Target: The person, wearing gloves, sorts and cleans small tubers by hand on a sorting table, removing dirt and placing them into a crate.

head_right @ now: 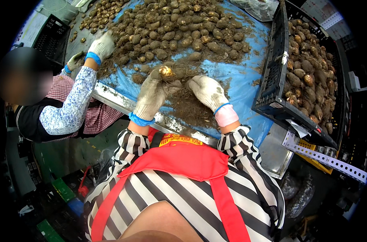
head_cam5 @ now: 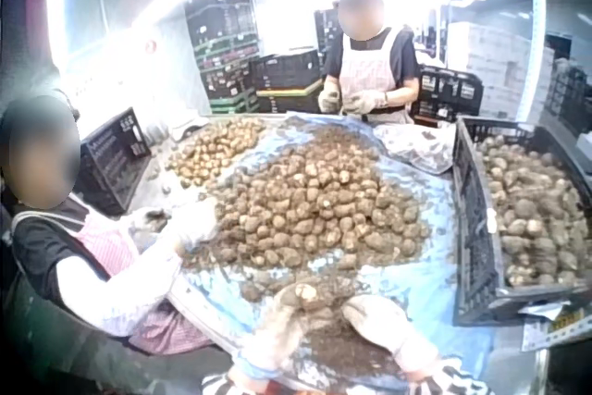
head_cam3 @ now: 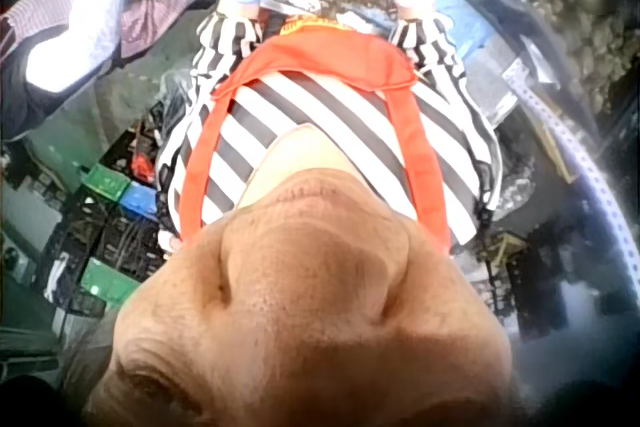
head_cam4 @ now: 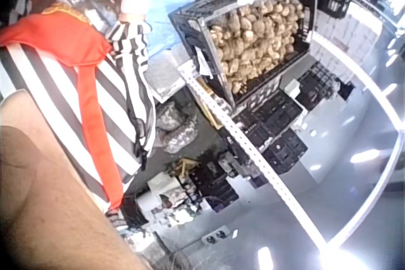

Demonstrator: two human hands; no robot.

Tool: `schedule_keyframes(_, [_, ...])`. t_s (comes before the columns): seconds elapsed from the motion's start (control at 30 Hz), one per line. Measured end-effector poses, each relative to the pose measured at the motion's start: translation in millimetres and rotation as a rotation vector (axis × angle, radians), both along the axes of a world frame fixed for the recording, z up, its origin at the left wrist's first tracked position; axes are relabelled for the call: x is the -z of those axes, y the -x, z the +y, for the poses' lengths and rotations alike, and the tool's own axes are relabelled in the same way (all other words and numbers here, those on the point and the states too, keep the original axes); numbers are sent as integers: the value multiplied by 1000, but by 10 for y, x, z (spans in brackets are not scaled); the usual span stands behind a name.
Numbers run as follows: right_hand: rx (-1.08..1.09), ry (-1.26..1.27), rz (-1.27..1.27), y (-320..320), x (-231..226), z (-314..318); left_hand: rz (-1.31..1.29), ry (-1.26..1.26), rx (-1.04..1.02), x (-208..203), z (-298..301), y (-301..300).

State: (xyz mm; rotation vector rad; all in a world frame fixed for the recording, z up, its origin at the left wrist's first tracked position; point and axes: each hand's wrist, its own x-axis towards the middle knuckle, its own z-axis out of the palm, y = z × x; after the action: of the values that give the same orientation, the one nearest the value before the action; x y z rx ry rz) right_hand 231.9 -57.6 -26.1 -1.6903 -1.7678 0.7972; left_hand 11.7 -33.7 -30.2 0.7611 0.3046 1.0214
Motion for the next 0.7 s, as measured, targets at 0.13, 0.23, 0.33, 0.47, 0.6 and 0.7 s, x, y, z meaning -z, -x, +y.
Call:
schedule_keyframes(0.13, [101,-38,409,-6,-160,-14,39,31,-47,-187,-65,-93])
schedule_keyframes(0.23, [28,-111,864,190,-548,-81,158,16,-48,-261,-67,-114])
schedule_keyframes(0.33, [-12,-122,802,237,-417,-29,316,-37,-94,-232,-75,-118])
schedule_keyframes(0.47, [163,-195,784,383,-217,37,560,-74,-279,-192,-126,-181])
schedule_keyframes(0.6, [212,-178,708,431,-164,19,716,-182,-329,-215,-183,-230])
schedule_keyframes(0.7, [187,-171,506,420,-281,-49,525,-120,-308,-241,-242,-201])
